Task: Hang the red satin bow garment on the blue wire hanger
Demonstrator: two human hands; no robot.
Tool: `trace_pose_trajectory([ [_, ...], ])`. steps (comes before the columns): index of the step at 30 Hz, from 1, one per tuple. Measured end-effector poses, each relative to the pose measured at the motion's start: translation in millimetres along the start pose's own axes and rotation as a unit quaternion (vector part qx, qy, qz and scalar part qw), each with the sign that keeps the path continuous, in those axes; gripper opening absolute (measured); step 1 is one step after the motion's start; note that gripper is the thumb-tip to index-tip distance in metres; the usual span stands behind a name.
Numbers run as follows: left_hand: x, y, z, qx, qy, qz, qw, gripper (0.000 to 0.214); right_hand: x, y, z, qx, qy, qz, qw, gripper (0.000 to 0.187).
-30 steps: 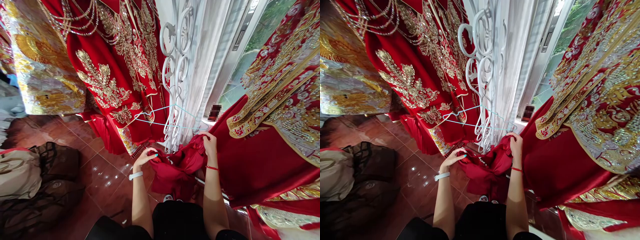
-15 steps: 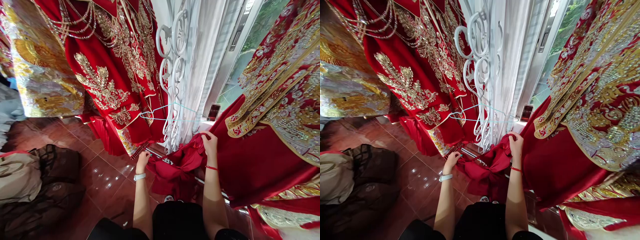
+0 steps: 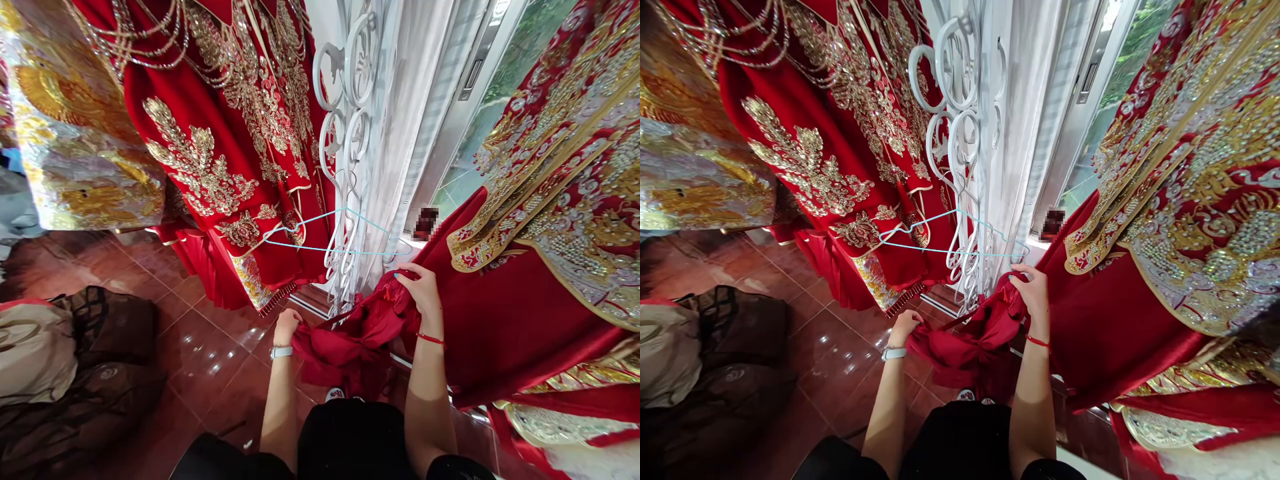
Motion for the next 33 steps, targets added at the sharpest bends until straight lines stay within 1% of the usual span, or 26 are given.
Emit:
trace_pose_trajectory([
  [3,5.1,7,-3,-0.012,0.069,-0.016,0.997,0.035,2,-10,-2,0.022,-0.013,-0.006,1.0,0.031],
  [5,8.4,13,-5,-0.03,0.12,-0.004,0.992,0.038,2,-15,-4,0.032,-0.025,-0.014,0.999,0.031],
  [7,11.4,19,-5,-0.056,0.159,0.018,0.985,0.04,2,-18,-5,0.036,-0.044,-0.018,0.998,0.029],
  [9,15.6,22,-2,-0.071,0.173,0.015,0.982,0.038,0,-21,-6,0.042,-0.07,-0.022,0.996,0.025],
  [12,27.0,20,7,-0.065,0.167,-0.037,0.983,0.028,-4,-27,-6,0.069,-0.108,-0.045,0.991,0.016],
  [14,34.5,19,13,-0.061,0.149,-0.08,0.984,0.02,-5,-30,-4,0.09,-0.107,-0.067,0.988,0.016],
  [16,38.6,18,19,-0.054,0.106,-0.18,0.976,0.013,-6,-32,-3,0.099,-0.098,-0.082,0.987,0.02],
  [19,34.3,19,27,-0.03,0.014,-0.349,0.937,0.008,-7,-32,-3,0.104,-0.099,-0.085,0.986,0.023],
  [20,31.0,20,29,-0.022,-0.014,-0.379,0.925,0.009,-7,-31,-2,0.103,-0.099,-0.084,0.986,0.023],
  [22,25.8,24,31,-0.011,-0.059,-0.404,0.913,0.012,-8,-29,-1,0.096,-0.094,-0.081,0.988,0.025],
  [25,27.0,28,29,-0.002,-0.117,-0.435,0.893,0.013,-12,-23,1,0.083,-0.079,-0.071,0.991,0.031],
  [27,34.9,30,25,0.001,-0.156,-0.46,0.874,0.011,-19,-19,2,0.076,-0.066,-0.049,0.994,0.032],
  [28,40.0,31,22,0.002,-0.182,-0.482,0.857,0.01,-24,-18,2,0.073,-0.062,-0.034,0.995,0.032],
  [29,46.0,33,18,0.001,-0.208,-0.509,0.835,0.013,-30,-18,2,0.07,-0.065,-0.016,0.995,0.033],
  [31,61.2,37,8,-0.013,-0.241,-0.563,0.791,0.029,-49,-21,1,0.061,-0.096,0.026,0.993,0.043],
  [32,70.3,40,4,-0.027,-0.241,-0.581,0.777,0.034,-61,-24,0,0.056,-0.122,0.049,0.99,0.053],
  [33,79.9,42,-1,-0.043,-0.229,-0.589,0.774,0.035,-73,-28,-1,0.052,-0.151,0.071,0.985,0.062],
])
Point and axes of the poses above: each hand's wrist, its own z-axis towards the middle knuckle, its own x-axis out of the back of the hand, y = z × x, the point moved 6 cm from there along z, towards the middle knuckle, and after that the axes turned 14 degrees about x, right-handed, at the moved point
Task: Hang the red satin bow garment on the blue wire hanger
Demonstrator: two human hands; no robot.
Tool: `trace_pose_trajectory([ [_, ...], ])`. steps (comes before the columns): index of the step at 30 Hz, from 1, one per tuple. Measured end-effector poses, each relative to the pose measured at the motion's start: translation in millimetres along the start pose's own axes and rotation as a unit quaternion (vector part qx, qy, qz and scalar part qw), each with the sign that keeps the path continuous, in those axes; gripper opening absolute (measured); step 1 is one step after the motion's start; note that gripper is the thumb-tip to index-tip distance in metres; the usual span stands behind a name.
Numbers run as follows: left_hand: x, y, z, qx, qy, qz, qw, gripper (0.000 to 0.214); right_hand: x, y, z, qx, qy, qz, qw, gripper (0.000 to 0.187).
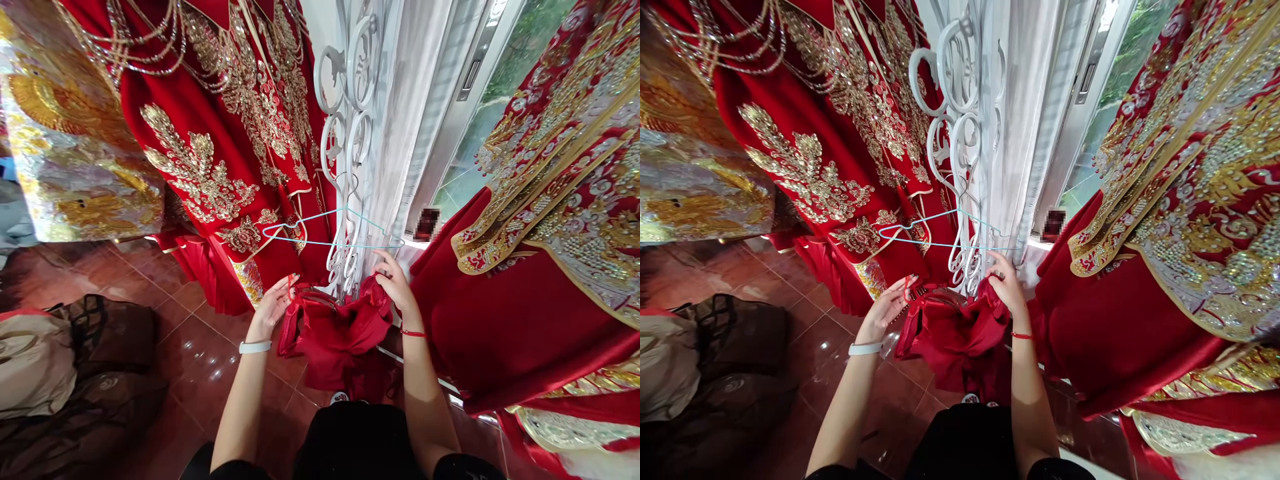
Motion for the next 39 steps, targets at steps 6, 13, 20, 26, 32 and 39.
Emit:
trace_pose_trajectory([
  [6,-7.0,43,-24,-0.111,0.049,0.01,0.993,0.033,-51,-12,25,0.044,-0.093,-0.004,0.995,0.074],
  [13,-11.1,69,-29,-0.18,0.081,0.01,0.98,0.03,-36,36,17,0.037,-0.162,-0.174,0.971,0.057],
  [20,-33.5,82,-22,-0.208,0.092,0.02,0.974,0.037,-113,43,8,0.016,-0.167,-0.009,0.986,0.02],
  [26,-50.0,101,-15,-0.23,0.096,0.032,0.968,0.035,-205,40,13,0.059,-0.241,0.154,0.957,0.039],
  [32,-45.5,122,-9,-0.256,0.102,0.03,0.961,0.022,-237,62,31,0.041,-0.229,0.18,0.956,0.03],
  [39,-24.2,133,0,-0.257,0.106,0.014,0.96,0.025,-250,71,54,-0.022,-0.119,0.232,0.965,0.037],
])
Point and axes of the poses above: each hand's wrist, its own z-axis towards the middle knuckle, its own x-axis out of the back of the hand, y = z × x, the point moved 6 cm from there along z, towards the middle knuckle, and after that the axes turned 14 degrees about x, right-handed, at the moved point
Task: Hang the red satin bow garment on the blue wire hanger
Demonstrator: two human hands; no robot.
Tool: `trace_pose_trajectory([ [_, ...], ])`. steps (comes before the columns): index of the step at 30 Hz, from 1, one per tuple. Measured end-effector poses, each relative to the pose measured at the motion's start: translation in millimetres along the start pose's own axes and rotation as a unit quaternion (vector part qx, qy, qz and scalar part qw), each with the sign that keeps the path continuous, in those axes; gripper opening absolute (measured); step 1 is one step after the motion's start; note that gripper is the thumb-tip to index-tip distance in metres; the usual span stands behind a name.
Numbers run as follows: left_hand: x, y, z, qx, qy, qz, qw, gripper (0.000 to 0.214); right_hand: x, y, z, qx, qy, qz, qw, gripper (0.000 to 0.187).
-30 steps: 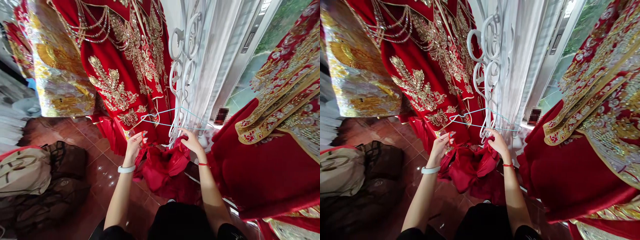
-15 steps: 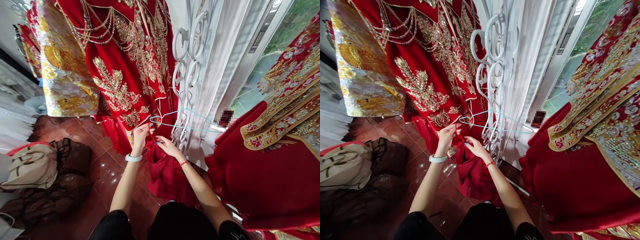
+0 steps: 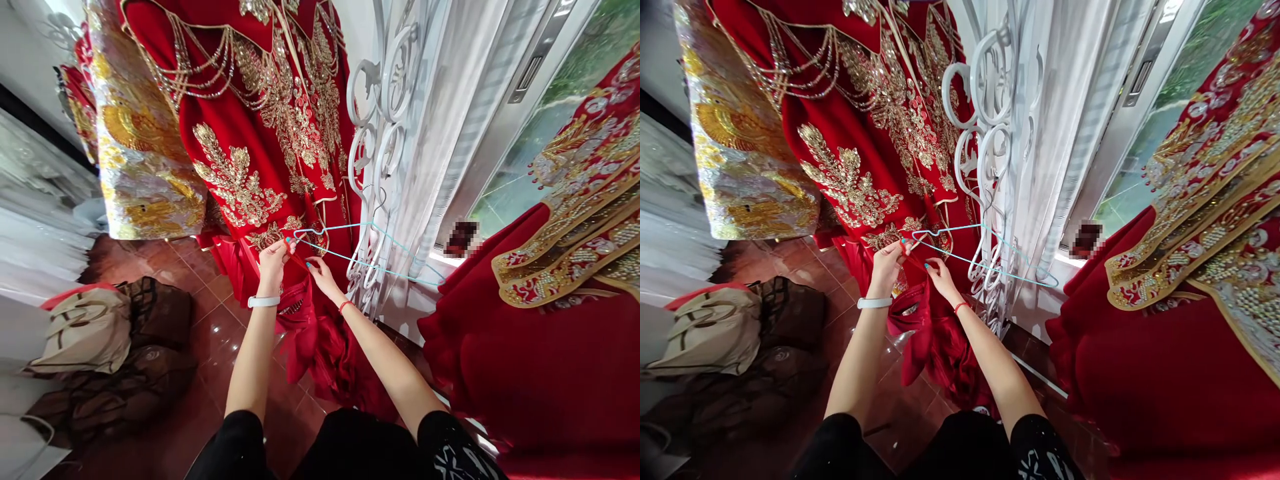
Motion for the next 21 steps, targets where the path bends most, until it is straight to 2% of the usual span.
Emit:
trace_pose_trajectory([
  [5,-3.4,-1,12,0.024,-0.009,0.022,0.999,0.039,12,-16,7,0.041,0.088,0.017,0.995,0.055],
  [9,-23.3,-5,23,0.046,-0.051,0.063,0.996,0.044,31,-26,9,0.073,0.154,0.018,0.985,0.047],
  [14,-51.9,-12,26,0.037,-0.127,0.123,0.984,0.054,48,-26,4,0.07,0.165,-0.014,0.984,0.05],
  [17,-66.1,-15,21,0.013,-0.178,0.176,0.968,0.06,54,-23,-4,0.035,0.148,-0.019,0.988,0.056],
  [19,-68.4,-21,17,0.022,-0.193,0.196,0.961,0.06,58,-24,-10,0.011,0.144,-0.013,0.989,0.06],
  [21,-62.7,-30,14,0.046,-0.19,0.19,0.962,0.059,65,-28,-16,0.009,0.15,-0.016,0.989,0.062],
])
Point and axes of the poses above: each hand's wrist, its own z-axis towards the middle knuckle, its own x-axis out of the back of the hand, y = z × x, the point moved 6 cm from there along z, towards the middle knuckle, and after that the axes turned 14 degrees about x, right-handed, at the moved point
